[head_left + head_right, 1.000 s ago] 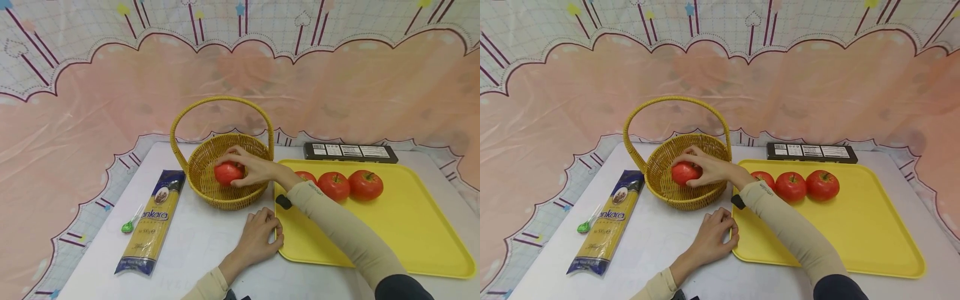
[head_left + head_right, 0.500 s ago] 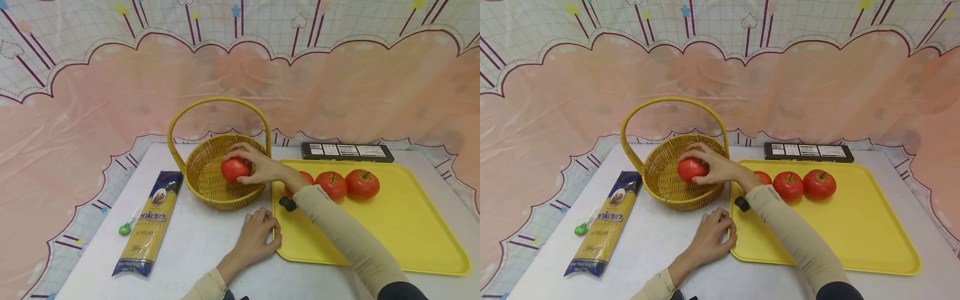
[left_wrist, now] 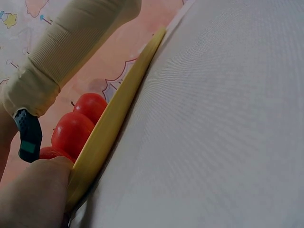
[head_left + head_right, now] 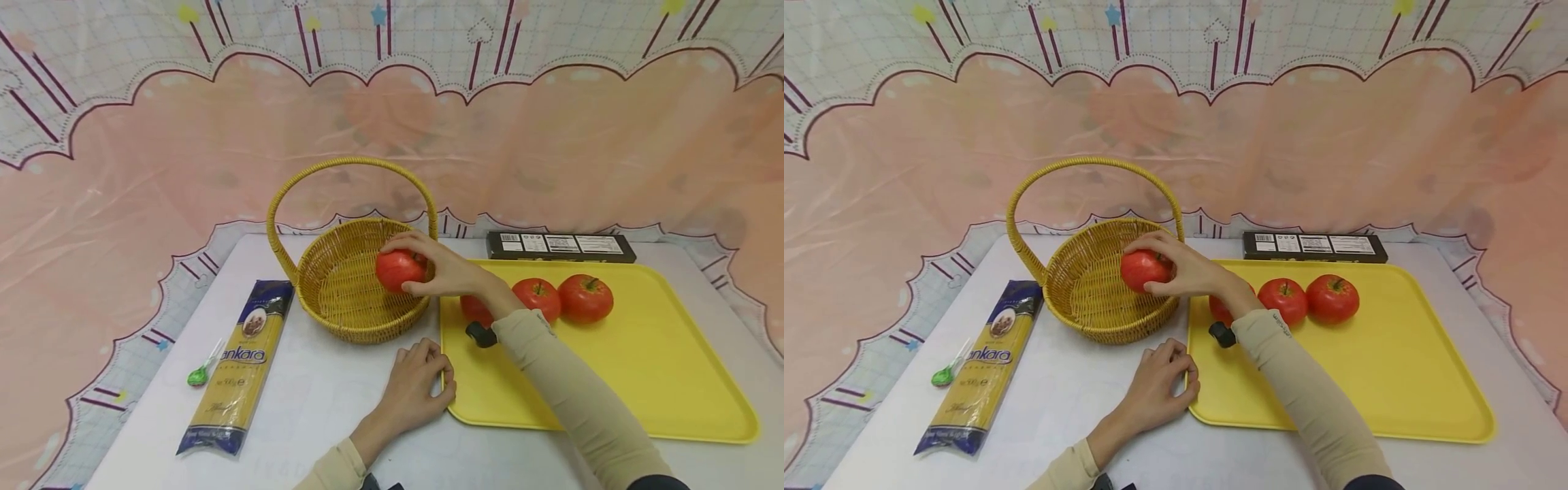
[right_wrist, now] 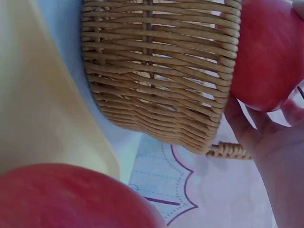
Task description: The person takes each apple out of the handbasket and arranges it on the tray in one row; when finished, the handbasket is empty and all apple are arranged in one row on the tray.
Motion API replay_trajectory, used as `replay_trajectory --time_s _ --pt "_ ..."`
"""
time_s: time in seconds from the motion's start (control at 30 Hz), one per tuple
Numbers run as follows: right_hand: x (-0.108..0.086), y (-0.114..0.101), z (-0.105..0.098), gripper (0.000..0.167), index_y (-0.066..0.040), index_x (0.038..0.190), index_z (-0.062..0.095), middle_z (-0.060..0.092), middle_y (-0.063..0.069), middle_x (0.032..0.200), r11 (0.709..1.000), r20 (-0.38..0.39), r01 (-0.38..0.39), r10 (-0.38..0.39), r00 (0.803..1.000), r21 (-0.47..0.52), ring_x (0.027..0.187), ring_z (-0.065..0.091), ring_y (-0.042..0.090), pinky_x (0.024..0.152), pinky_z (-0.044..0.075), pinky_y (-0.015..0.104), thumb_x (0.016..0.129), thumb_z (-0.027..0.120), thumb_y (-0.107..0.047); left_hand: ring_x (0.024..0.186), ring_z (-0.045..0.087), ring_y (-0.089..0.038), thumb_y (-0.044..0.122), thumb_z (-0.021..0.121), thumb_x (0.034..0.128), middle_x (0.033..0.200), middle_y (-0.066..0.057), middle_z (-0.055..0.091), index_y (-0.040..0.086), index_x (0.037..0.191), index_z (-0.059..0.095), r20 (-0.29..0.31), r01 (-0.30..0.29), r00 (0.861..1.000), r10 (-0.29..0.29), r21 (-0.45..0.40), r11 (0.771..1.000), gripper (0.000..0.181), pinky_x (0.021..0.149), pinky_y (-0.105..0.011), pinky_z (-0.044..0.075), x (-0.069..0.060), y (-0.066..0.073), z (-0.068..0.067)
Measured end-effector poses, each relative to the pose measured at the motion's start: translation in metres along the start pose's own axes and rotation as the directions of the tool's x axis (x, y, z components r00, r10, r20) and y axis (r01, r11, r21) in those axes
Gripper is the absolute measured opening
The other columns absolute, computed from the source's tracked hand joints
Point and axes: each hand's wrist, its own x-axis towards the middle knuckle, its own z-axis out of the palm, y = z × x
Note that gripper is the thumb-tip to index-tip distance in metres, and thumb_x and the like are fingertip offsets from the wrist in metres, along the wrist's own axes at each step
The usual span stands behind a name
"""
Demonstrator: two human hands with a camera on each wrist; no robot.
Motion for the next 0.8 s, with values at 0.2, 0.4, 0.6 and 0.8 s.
replay_trajectory --time_s 0.2,0.4,0.6,0.8 --pt "-0.008 -0.004 -0.005 0.054 -0.033 0.132 0.050 0.037 -0.001 0.143 0.999 -0.017 0.011 -0.012 1.000 -0.032 0.127 0.042 0.018 0.098 0.043 0.046 0.081 0.069 -0.029 0.086 0.047 -0.008 0.029 0.064 0.0798 0.097 0.007 0.049 0.027 0.076 0.057 0.005 0.015 1.000 -0.015 -0.003 1.000 0.008 0.075 -0.026 0.027 0.000 0.001 -0.002" --pt "-0.020 -0.012 -0.010 0.055 -0.033 0.133 0.050 0.036 0.001 0.145 0.999 -0.053 0.011 -0.013 0.998 -0.045 0.128 0.041 0.019 0.096 0.044 0.048 0.081 0.069 -0.030 0.086 0.047 -0.008 0.028 0.064 0.0800 0.096 0.007 0.049 0.027 0.075 0.056 0.008 0.010 1.000 -0.010 -0.004 1.000 0.009 0.074 -0.025 0.026 0.001 0.002 0.000" --pt "-0.033 -0.015 -0.015 0.056 -0.035 0.133 0.049 0.036 -0.004 0.145 1.000 -0.074 0.002 -0.004 0.997 -0.031 0.128 0.040 0.017 0.097 0.044 0.048 0.081 0.070 -0.028 0.085 0.048 -0.008 0.028 0.065 0.0790 0.095 0.007 0.049 0.027 0.075 0.056 0.008 0.016 1.000 -0.016 -0.002 1.000 0.010 0.074 -0.026 0.026 0.001 0.002 -0.001" --pt "-0.042 -0.016 -0.017 0.057 -0.032 0.133 0.050 0.036 -0.006 0.143 0.999 -0.093 -0.040 0.039 0.995 -0.015 0.128 0.040 0.016 0.098 0.044 0.045 0.081 0.072 -0.023 0.087 0.048 -0.009 0.028 0.064 0.0794 0.094 0.007 0.049 0.027 0.074 0.056 0.023 0.029 0.999 -0.028 -0.013 1.000 0.010 0.074 -0.026 0.026 0.001 0.003 -0.002"
